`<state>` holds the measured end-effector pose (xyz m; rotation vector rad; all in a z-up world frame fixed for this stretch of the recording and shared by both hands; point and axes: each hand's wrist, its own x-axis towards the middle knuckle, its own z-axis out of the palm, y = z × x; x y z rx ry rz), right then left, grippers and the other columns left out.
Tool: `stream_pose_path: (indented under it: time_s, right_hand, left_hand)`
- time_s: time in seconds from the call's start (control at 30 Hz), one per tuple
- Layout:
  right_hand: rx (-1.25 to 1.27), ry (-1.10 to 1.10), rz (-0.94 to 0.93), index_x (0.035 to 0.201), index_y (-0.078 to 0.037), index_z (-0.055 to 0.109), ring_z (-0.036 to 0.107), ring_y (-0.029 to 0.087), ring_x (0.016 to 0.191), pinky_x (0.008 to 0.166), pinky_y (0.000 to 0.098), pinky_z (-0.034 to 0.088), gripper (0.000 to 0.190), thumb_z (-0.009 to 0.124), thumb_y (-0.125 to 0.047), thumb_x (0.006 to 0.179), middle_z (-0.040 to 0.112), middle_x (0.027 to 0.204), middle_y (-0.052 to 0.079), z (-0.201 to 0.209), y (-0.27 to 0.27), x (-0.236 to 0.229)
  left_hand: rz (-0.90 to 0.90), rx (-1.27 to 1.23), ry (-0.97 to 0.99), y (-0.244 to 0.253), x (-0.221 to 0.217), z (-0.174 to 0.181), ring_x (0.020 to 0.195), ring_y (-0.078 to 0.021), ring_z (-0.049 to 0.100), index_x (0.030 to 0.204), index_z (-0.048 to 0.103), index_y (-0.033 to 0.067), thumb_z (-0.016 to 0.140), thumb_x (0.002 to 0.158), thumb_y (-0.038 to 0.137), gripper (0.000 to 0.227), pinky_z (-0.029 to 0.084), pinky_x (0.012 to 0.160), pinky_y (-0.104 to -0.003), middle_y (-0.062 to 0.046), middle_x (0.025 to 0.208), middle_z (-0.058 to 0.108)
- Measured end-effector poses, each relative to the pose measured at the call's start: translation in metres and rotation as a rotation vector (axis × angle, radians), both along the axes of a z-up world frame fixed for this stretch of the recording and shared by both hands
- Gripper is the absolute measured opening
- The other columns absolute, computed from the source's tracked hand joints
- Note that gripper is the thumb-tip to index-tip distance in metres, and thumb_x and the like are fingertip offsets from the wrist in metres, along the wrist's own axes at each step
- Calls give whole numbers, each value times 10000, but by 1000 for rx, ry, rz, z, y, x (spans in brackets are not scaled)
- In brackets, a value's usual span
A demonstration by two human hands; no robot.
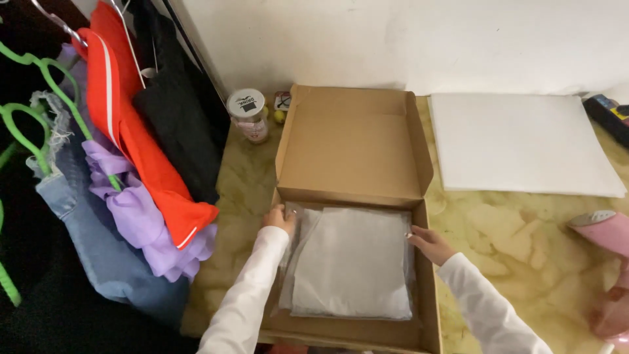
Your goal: Packaging a shirt into a cardboard box and then browsing through various clothing items on a rack to inspect them.
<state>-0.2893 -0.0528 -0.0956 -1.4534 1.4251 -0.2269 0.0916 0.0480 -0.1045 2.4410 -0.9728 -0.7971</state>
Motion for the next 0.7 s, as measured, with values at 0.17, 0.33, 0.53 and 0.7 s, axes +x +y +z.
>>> stream_pose_path:
  time_s: [0.17,0.33,0.53,0.7]
  right_hand:
    - [-198,-167,-186,1162,89,502,582,394,832,645,453,499,368,504,-131,868,559,1044,307,118,-26,16]
    - [-350,111,-135,1189,15,518,641,314,606,446,348,554,405,545,-198,846,599,1022,238,121,-80,29]
    - [-312,261,-187,1107,-19,593,631,264,445,431,308,564,417,521,-333,843,671,674,142,93,-114,54]
    - [-469,498,-145,979,-162,676,661,260,734,715,357,530,359,549,-451,809,692,758,26,63,-121,48]
  left_hand:
    - [108,-328,-149,-22,37,48,904,-247,602,1000,565,187,546,772,365,290,483,786,-374,-36,934,630]
    - [83,-376,-136,-66,48,62,1108,-348,481,1226,424,144,532,815,322,460,422,920,-459,-158,1198,485]
    - [67,-98,-183,-96,47,60,1010,-249,584,1179,506,250,430,860,432,375,470,857,-393,-61,1071,624]
    - [21,-169,-294,-101,51,39,908,-267,626,1041,558,187,434,891,251,206,502,782,-398,-96,917,652]
